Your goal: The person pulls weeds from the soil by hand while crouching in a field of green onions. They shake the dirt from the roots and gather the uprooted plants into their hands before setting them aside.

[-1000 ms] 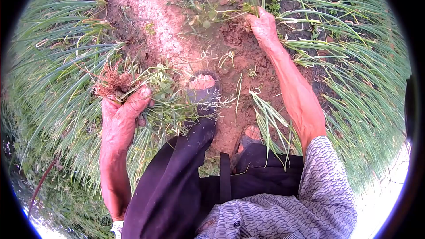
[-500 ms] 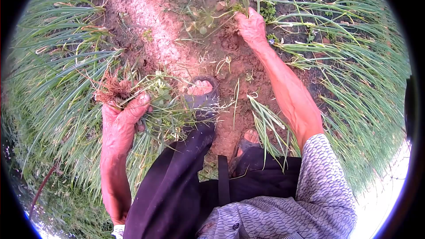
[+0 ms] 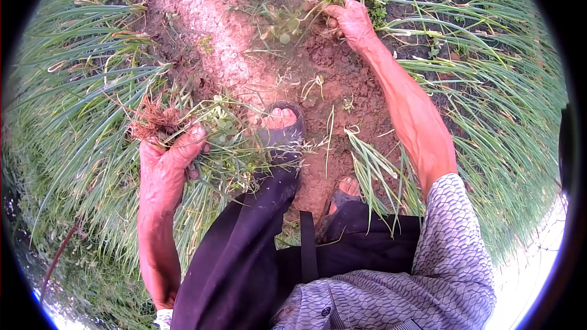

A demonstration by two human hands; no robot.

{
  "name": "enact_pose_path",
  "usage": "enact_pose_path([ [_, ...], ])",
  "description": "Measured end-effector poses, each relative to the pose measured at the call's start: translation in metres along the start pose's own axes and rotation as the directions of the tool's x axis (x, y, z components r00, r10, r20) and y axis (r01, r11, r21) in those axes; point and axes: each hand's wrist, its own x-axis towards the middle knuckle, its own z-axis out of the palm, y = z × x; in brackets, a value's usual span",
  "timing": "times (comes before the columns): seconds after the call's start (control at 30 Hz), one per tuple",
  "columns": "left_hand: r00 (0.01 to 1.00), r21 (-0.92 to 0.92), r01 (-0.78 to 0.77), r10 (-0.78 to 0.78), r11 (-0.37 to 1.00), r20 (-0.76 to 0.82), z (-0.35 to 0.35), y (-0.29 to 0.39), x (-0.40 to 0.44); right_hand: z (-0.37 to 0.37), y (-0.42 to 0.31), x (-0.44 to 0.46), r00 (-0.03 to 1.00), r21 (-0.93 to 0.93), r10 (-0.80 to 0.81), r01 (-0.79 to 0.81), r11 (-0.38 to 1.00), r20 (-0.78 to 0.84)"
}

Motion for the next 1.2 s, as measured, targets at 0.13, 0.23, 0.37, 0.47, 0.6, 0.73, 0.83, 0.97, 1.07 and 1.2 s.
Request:
enact_pose_path([
  [0.13,0.999,0.009,0.006,-0.006,1.0,0.039,-0.002,0.001,0.002,0.012,-0.032,-0.044,0.997,-0.306,0.033,-0.011,0.952,0.068],
  [0.23,1.0,0.016,0.003,-0.003,1.0,0.0,0.005,0.005,0.0,0.036,-0.029,-0.059,0.954,-0.623,-0.299,0.256,0.739,0.037],
  [0.37,0.999,-0.001,-0.026,0.026,1.0,0.02,0.007,0.004,-0.001,0.037,0.008,-0.047,0.933,-0.863,-0.341,0.263,0.43,0.115],
  [0.47,1.0,0.034,0.007,-0.008,0.999,0.016,0.007,0.004,-0.002,0.031,0.031,-0.037,0.86,-0.864,-0.492,0.343,0.368,0.131],
  [0.6,1.0,0.039,0.008,-0.009,0.999,0.013,0.008,0.004,-0.002,0.032,0.004,-0.043,0.996,-0.069,-0.012,0.006,0.998,-0.092],
  [0.73,1.0,0.043,0.019,-0.02,0.999,0.018,0.007,0.004,-0.002,0.035,-0.019,-0.036,0.999,-0.289,-0.023,0.015,0.957,-0.023],
  [0.83,0.999,0.047,0.036,-0.037,0.998,0.017,0.005,0.003,-0.001,0.038,-0.026,-0.016,0.949,-0.541,-0.271,0.314,0.781,0.16],
  [0.97,0.999,0.03,0.047,-0.047,0.998,0.0,0.002,0.001,0.002,0.028,0.029,0.041,0.789,-0.449,-0.415,0.605,0.658,0.454],
  [1.07,0.999,-0.016,0.042,-0.042,0.999,0.004,-0.001,-0.005,0.005,0.02,0.026,0.038,0.805,-0.086,-0.119,0.206,0.975,0.581],
  [1.2,0.997,0.018,0.074,-0.074,0.997,0.008,-0.002,0.0,0.004,0.042,-0.001,0.017,0.935,0.145,0.309,-0.335,0.931,0.173],
])
